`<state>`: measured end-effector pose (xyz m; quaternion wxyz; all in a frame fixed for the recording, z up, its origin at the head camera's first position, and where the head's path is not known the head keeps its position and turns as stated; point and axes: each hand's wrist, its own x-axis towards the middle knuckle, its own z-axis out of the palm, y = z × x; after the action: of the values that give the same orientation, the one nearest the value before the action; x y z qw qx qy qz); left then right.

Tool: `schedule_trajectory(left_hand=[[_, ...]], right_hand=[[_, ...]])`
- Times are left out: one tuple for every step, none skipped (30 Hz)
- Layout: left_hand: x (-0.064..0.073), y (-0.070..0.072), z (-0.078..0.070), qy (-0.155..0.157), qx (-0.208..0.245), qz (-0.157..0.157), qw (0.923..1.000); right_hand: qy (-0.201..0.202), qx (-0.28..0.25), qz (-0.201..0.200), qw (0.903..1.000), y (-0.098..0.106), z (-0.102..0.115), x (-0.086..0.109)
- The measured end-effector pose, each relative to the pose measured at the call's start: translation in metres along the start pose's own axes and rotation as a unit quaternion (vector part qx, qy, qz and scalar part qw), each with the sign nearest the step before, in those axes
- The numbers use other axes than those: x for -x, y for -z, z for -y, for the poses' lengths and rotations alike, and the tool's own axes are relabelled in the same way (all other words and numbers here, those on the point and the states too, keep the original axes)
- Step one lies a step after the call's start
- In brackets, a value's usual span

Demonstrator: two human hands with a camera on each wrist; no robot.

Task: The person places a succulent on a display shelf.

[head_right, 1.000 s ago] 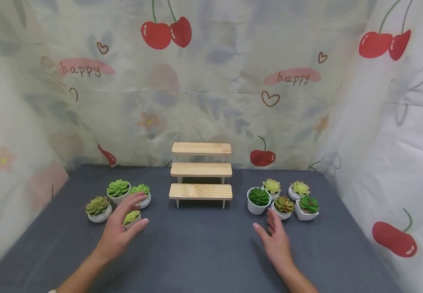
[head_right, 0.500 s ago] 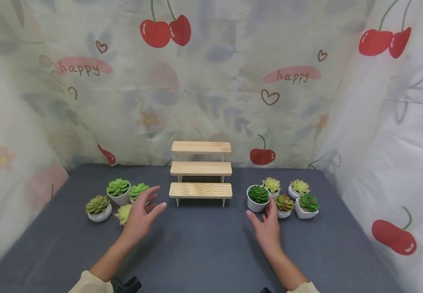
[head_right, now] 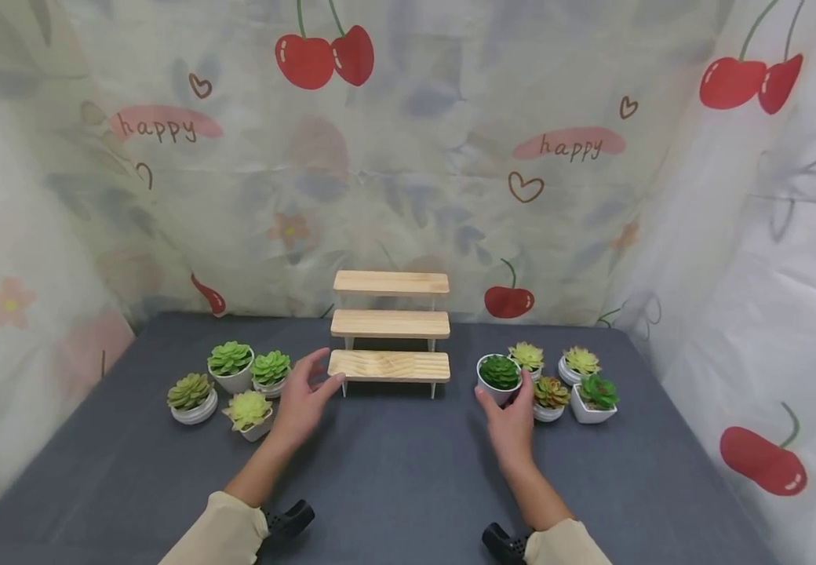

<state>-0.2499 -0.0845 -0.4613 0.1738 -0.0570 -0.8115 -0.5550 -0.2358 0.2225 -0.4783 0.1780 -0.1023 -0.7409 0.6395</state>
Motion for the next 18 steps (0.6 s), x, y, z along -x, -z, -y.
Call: schedule_trajectory(left_hand=[[-0.001,-0.003,0.001,0.004,0.001,-0.002,1.0],[-0.002,-0.006,0.003,0.006,0.003,-0.007,1.0],[-0.003,-0.008,0.004,0.012,0.004,-0.011,0.9999],[-0.003,-0.01,0.006,0.018,0.004,-0.015,0.9997],[-0.004,-0.011,0.008,0.025,0.004,-0.02,0.9995],[-0.005,-0.012,0.011,0.032,0.003,-0.025,0.9992],[-0.006,-0.013,0.012,0.039,0.003,-0.03,0.9988],[-0.007,-0.014,0.014,0.046,0.003,-0.033,0.9984],[-0.008,-0.015,0.015,0.055,0.005,-0.034,0.9979],[-0.009,-0.016,0.016,0.064,0.005,-0.034,0.9973],[-0.01,-0.016,0.017,0.074,0.005,-0.033,0.9967],[-0.011,-0.017,0.018,0.082,0.004,-0.031,0.9961],[-0.013,-0.018,0.018,0.088,0.005,-0.028,0.9957],[-0.014,-0.019,0.018,0.094,0.007,-0.026,0.9952],[-0.015,-0.019,0.018,0.099,0.008,-0.025,0.9948],[-0.017,-0.019,0.017,0.101,0.009,-0.024,0.9945],[-0.018,-0.02,0.017,0.103,0.011,-0.024,0.9943],[-0.019,-0.02,0.017,0.103,0.015,-0.023,0.9943]], right_hand=[[-0.002,0.007,0.0,1.0,0.0,0.0,-0.001],[-0.004,0.013,0.001,0.9999,0.0,0.0,-0.002],[-0.006,0.021,0.001,0.9998,0.001,0.0,-0.003],[-0.008,0.026,0.003,0.9996,0.0,0.0,-0.004],[-0.011,0.033,0.003,0.9994,-0.001,0.0,-0.004],[-0.012,0.042,0.002,0.999,-0.002,-0.001,-0.005],[-0.01,0.052,0.001,0.9986,-0.003,-0.001,-0.006],[-0.009,0.058,0.0,0.9983,-0.003,-0.001,-0.006],[-0.009,0.064,-0.002,0.9979,-0.003,-0.001,-0.007],[-0.006,0.071,-0.004,0.9974,-0.003,-0.002,-0.008],[-0.006,0.077,-0.005,0.997,-0.003,-0.002,-0.009],[-0.004,0.082,-0.006,0.9966,-0.003,-0.002,-0.01],[-0.003,0.085,-0.007,0.9964,-0.003,-0.002,-0.011],[-0.002,0.087,-0.009,0.9962,-0.003,-0.003,-0.012],[0.0,0.09,-0.011,0.9959,-0.003,-0.003,-0.014],[0.001,0.093,-0.012,0.9956,-0.004,-0.003,-0.015],[0.002,0.096,-0.014,0.9953,-0.004,-0.004,-0.016],[0.003,0.099,-0.014,0.995,-0.005,-0.004,-0.017]])
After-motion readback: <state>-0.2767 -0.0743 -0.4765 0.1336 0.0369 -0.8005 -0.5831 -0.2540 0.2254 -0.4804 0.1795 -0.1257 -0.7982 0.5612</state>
